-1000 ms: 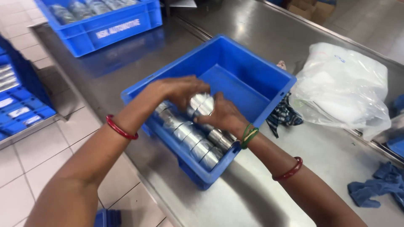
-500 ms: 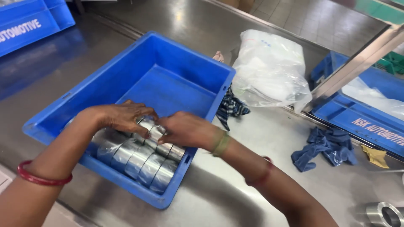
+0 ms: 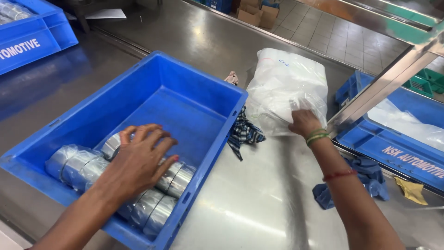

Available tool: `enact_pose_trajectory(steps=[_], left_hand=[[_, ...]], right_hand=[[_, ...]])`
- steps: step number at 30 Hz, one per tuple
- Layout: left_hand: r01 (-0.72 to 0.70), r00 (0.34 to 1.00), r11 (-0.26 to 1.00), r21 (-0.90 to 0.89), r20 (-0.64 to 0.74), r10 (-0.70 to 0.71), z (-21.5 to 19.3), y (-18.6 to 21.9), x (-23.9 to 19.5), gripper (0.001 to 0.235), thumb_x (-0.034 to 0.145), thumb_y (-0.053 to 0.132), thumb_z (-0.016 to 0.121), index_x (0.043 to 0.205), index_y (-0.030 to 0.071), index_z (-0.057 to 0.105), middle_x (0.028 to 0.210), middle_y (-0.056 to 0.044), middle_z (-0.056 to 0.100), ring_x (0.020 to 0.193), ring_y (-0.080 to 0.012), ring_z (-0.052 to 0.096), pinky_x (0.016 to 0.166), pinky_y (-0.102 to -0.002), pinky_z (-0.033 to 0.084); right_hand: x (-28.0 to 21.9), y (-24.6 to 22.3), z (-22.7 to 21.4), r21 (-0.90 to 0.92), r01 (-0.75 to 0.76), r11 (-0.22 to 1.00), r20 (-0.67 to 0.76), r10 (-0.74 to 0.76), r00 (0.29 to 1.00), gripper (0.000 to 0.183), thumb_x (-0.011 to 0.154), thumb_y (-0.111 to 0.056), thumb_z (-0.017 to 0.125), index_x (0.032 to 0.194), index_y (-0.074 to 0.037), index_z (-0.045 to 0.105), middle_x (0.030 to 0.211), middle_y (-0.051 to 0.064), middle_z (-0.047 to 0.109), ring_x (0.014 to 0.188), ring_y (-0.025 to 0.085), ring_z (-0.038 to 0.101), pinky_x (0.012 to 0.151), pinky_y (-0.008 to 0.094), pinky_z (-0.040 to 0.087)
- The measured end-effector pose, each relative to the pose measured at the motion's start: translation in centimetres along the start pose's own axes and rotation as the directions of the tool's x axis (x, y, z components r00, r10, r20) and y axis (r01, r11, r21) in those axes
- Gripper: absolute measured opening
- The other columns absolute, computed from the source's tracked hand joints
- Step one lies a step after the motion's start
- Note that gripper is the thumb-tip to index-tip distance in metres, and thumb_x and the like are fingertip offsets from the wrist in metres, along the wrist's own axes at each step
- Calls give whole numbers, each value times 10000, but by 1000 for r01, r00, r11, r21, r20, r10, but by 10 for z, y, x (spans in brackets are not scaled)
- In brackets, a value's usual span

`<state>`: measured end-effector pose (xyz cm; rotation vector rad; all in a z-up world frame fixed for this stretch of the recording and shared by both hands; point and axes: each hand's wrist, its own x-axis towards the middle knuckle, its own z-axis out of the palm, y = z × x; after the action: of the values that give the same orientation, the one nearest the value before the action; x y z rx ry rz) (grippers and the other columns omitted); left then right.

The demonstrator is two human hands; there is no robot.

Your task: Packaging and organizing metal ring components into plastic bags on an assembly table.

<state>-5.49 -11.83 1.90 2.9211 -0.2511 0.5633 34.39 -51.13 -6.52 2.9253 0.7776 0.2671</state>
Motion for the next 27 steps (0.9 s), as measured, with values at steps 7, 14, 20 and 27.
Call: enact_pose_trajectory(steps=[7, 14, 20, 27], left_hand=[[110, 994, 994, -24, -9, -110, 1, -11, 8, 375, 860, 357, 670, 1171, 149, 702, 1152, -93, 690, 1244, -289, 500, 983, -518, 380], [218, 970, 973, -80, 131, -207, -7, -11, 19, 421, 871, 364, 686, 1235, 154, 674, 1146, -84, 708, 1195, -253, 529, 1004, -449, 422], [250, 956, 964, -92, 184, -230, -5, -12, 16, 419, 877, 363, 680, 1246, 164, 667, 1156, -89, 717, 1216, -255, 524, 1044, -441, 411], [272, 946, 955, -117, 214, -243, -8, -13, 16, 418, 872, 331, 647, 1259, 172, 661, 1157, -73, 725, 1234, -245, 516, 1062, -432, 394]], right_hand=[[37, 64, 75, -25, -11, 1000, 151, 15, 988, 362, 865, -212, 659, 1202, -90, 713, 1207, 213, 709, 1165, 385, 661, 1052, 466, 501], [32, 47, 24, 147, -106, 983, 301, 57, 952, 774, 813, -594, 614, 1443, -146, 569, 1434, 198, 542, 1367, 402, 442, 1168, 484, 298], [59, 37, 34, 113, -235, 965, 469, 157, 869, 974, 792, -805, 559, 1320, 4, 686, 1442, 256, 592, 1374, 409, 524, 1186, 448, 379], [77, 77, 68, 245, -79, 966, 160, 40, 986, 761, 919, -688, 572, 1320, -50, 674, 1409, 226, 629, 1336, 405, 559, 1139, 465, 412]])
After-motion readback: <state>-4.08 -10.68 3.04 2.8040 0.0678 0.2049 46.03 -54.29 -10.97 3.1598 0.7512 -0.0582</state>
